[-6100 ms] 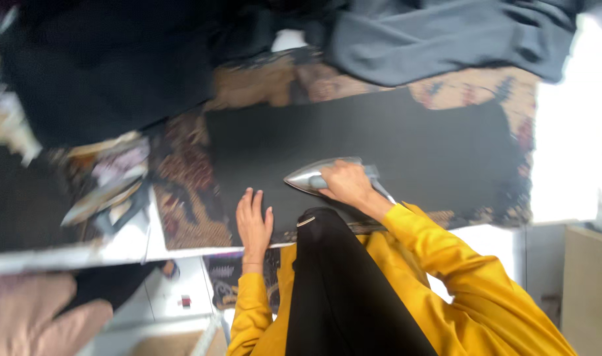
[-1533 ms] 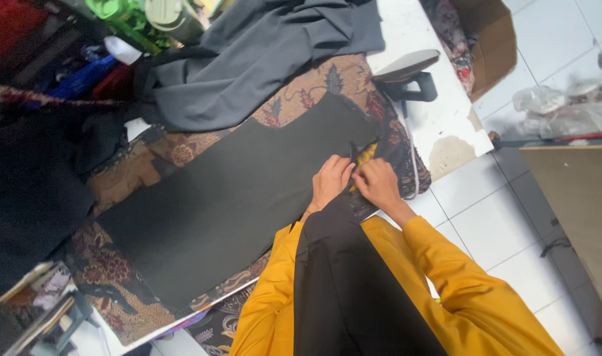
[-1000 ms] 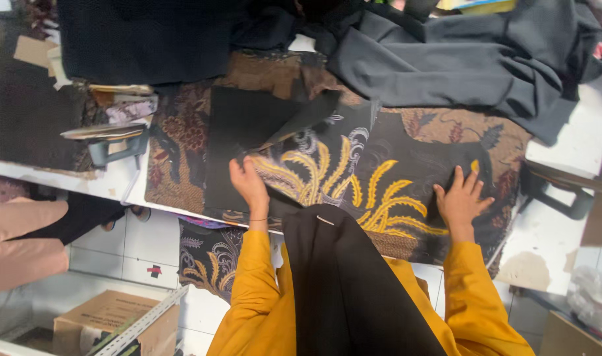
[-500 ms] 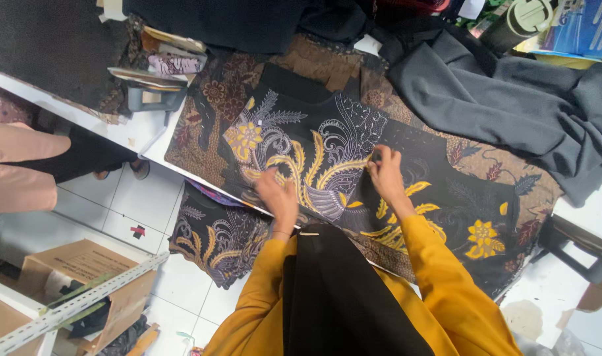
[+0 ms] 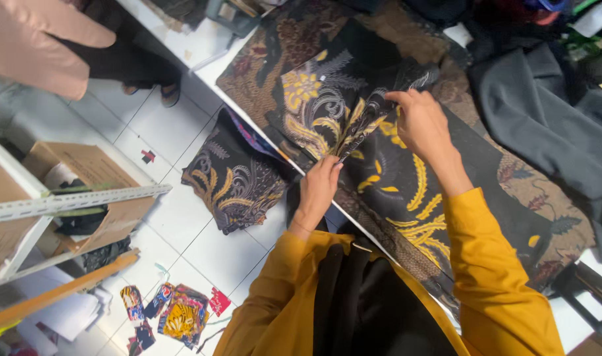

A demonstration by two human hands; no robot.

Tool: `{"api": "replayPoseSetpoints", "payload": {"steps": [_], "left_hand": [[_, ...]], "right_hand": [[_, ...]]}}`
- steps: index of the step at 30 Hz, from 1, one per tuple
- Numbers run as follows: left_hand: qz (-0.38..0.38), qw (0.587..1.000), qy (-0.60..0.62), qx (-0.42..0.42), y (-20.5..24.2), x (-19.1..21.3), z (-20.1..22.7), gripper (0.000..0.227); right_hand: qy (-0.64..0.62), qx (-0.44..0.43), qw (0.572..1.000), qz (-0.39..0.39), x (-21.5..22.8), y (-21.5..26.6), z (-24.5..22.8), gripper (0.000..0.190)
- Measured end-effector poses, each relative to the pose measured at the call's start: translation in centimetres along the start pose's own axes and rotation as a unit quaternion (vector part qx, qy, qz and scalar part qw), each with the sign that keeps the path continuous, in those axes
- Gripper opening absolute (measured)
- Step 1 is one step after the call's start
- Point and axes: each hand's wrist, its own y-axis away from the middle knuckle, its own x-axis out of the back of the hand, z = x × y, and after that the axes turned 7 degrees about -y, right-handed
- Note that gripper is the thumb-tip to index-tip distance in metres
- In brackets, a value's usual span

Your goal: The person irons a piece of dark fabric on a patterned ironing board. They repeatedly smooth the fabric, use an iron to press it, and adjust its position. The person also briefly handles a small wrapped bundle before returning to ironing.

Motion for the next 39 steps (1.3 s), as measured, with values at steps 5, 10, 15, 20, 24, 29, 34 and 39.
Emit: {"api": "replayPoseSetpoints", "payload": {"steps": [5, 10, 15, 20, 24, 29, 34, 39], "left_hand": [[-0.033, 0.982, 0.173, 0.065, 0.7, 19.4, -3.3, 0.022], [0.039, 0.996, 0.005, 0.085, -1.9, 35.0, -11.6, 0.02], [0.143, 0.964, -0.218, 0.058, -5.9, 40.4, -21.6, 0.009], [0.261, 0.905, -0.335, 0.031, -4.0, 41.5, -28.7, 0.012], [0.255, 0.905, -0.333, 0.075, 2.5, 37.4, -32.9, 0.017], [0.145, 0.929, -0.326, 0.096, 11.4, 25.9, -39.1, 0.012], [-0.046, 0.949, -0.275, 0.144, 18.6, 15.6, -42.4, 0.015], [-0.229, 0.928, -0.274, 0.104, 16.2, 9.6, -38.4, 0.024]], "right_hand": [[0.106, 0.19, 0.972, 0.083, 0.2, -6.4, -13.9, 0.025], [0.067, 0.249, 0.961, 0.096, -9.3, -15.0, -23.6, 0.023], [0.056, 0.209, 0.976, 0.027, -21.9, -21.9, -29.4, 0.022], [-0.051, 0.152, 0.987, 0.021, -28.9, -22.1, -31.7, 0.016], [-0.141, 0.123, 0.982, -0.029, -33.0, -16.9, -29.9, 0.018], [-0.182, 0.066, 0.97, -0.147, -40.3, -7.3, -22.6, 0.027], [-0.099, -0.021, 0.941, -0.323, -46.0, 4.1, -14.4, 0.038], [-0.058, -0.135, 0.876, -0.459, -41.2, 10.8, -12.2, 0.032]]}}
